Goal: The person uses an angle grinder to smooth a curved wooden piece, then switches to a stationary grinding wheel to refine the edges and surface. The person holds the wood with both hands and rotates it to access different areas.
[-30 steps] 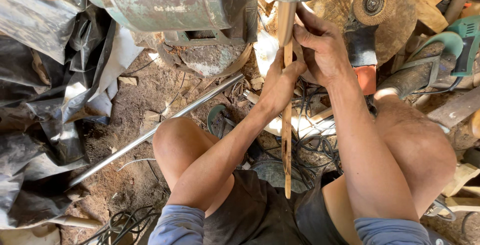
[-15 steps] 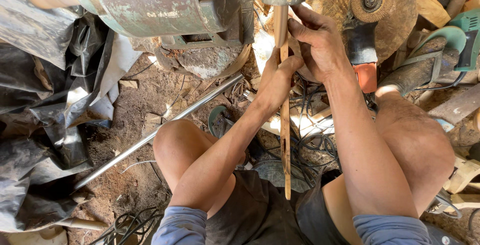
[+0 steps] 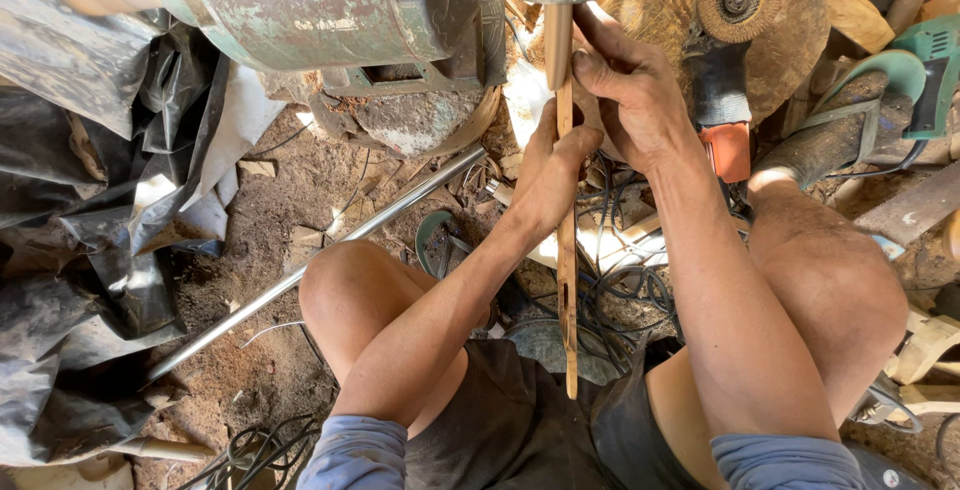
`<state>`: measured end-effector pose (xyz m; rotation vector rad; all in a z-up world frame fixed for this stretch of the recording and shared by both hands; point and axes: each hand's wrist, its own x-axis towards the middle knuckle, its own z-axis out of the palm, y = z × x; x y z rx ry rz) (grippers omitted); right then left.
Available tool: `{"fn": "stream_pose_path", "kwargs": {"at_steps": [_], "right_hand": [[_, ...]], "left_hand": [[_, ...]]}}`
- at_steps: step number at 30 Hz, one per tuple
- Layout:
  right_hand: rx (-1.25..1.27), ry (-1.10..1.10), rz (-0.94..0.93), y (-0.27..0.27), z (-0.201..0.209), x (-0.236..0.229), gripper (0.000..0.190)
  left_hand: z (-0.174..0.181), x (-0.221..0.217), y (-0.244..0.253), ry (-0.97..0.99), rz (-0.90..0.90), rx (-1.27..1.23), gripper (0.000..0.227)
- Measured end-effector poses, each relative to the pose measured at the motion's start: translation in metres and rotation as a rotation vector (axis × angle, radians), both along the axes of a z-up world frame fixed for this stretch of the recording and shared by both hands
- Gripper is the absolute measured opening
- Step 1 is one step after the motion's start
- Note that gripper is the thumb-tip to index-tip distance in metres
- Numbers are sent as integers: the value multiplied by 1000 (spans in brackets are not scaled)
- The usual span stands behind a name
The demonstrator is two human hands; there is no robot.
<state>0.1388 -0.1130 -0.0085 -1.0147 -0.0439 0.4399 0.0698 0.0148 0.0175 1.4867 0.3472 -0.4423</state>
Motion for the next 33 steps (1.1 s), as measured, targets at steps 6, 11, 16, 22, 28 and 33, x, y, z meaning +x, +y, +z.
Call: {"fn": "stream_pose_path", "kwargs": {"at_steps": [6, 11, 16, 22, 28, 33], "right_hand": [[-60, -42, 2, -2, 0, -7, 52], [-42, -87, 16, -3, 7, -15, 55], [-97, -146, 61, -8, 8, -26, 48], [-155, -88, 36, -24, 16, -51, 53], [71, 39, -59, -47, 35, -74, 58], [118, -22, -6, -43, 43, -81, 62]], "left_hand": [[-5, -12, -2, -16, -14, 45, 77], [-15, -23, -4, -145, 0, 39, 85], [-21, -36, -5, -138, -23, 81, 83], [-17, -57, -9, -163, -70, 110, 84], [-9, -72, -17, -341, -226, 585, 68], [-9, -77, -11, -523, -195, 663, 84]]}}
